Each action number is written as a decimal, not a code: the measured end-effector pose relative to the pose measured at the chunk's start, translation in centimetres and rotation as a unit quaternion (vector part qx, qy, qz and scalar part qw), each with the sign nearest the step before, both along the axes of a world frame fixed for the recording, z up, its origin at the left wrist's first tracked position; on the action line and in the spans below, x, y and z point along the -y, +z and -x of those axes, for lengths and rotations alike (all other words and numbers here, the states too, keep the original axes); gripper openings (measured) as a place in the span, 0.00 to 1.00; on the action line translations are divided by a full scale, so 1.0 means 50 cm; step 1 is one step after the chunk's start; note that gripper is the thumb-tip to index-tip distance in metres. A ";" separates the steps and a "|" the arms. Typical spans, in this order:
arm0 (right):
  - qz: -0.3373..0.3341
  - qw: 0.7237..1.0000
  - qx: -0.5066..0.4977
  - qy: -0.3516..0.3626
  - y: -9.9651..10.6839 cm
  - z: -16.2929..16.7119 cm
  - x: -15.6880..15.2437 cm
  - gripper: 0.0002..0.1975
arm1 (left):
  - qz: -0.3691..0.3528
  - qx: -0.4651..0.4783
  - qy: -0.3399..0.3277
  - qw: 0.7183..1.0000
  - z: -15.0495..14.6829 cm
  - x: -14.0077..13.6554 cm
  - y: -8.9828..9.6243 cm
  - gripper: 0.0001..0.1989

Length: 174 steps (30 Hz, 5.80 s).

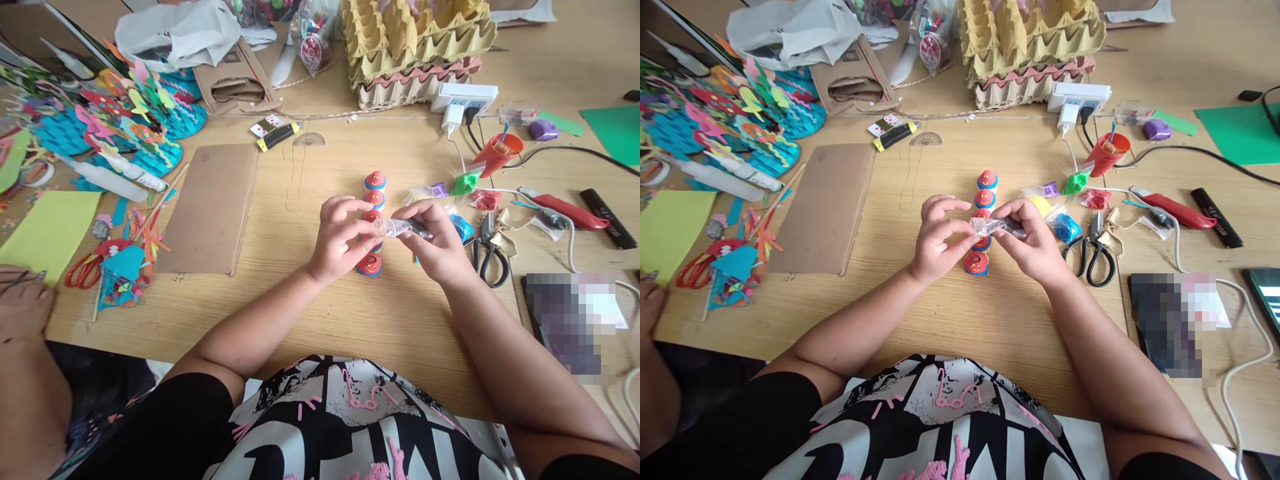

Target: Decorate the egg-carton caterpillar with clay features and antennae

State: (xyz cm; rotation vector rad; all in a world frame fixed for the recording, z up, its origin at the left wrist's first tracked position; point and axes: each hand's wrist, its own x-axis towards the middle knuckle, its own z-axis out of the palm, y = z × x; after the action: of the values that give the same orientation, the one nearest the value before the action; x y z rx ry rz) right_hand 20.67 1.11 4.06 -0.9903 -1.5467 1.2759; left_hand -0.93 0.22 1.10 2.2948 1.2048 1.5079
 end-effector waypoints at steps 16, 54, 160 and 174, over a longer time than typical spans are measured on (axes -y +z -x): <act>-0.395 0.905 0.152 0.033 -0.033 -0.005 -0.020 0.18 | 0.173 0.080 -0.075 0.979 0.005 -0.015 -0.020 0.13; 0.037 0.983 -0.163 0.081 -0.043 0.022 -0.007 0.15 | -0.008 -0.015 0.063 0.998 0.003 0.002 -0.012 0.09; 0.042 0.984 -0.160 0.060 -0.056 0.028 -0.008 0.14 | 0.027 0.157 -0.008 0.987 -0.024 0.016 -0.012 0.23; -0.004 0.990 -0.132 0.043 -0.043 0.045 0.008 0.14 | -0.014 0.165 -0.008 0.986 -0.027 0.012 -0.022 0.17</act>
State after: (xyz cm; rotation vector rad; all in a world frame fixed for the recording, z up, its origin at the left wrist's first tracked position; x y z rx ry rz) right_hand 18.40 0.72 1.89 -0.7222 -1.3988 1.3983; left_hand 0.43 -0.36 -0.02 1.9601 1.0754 1.8169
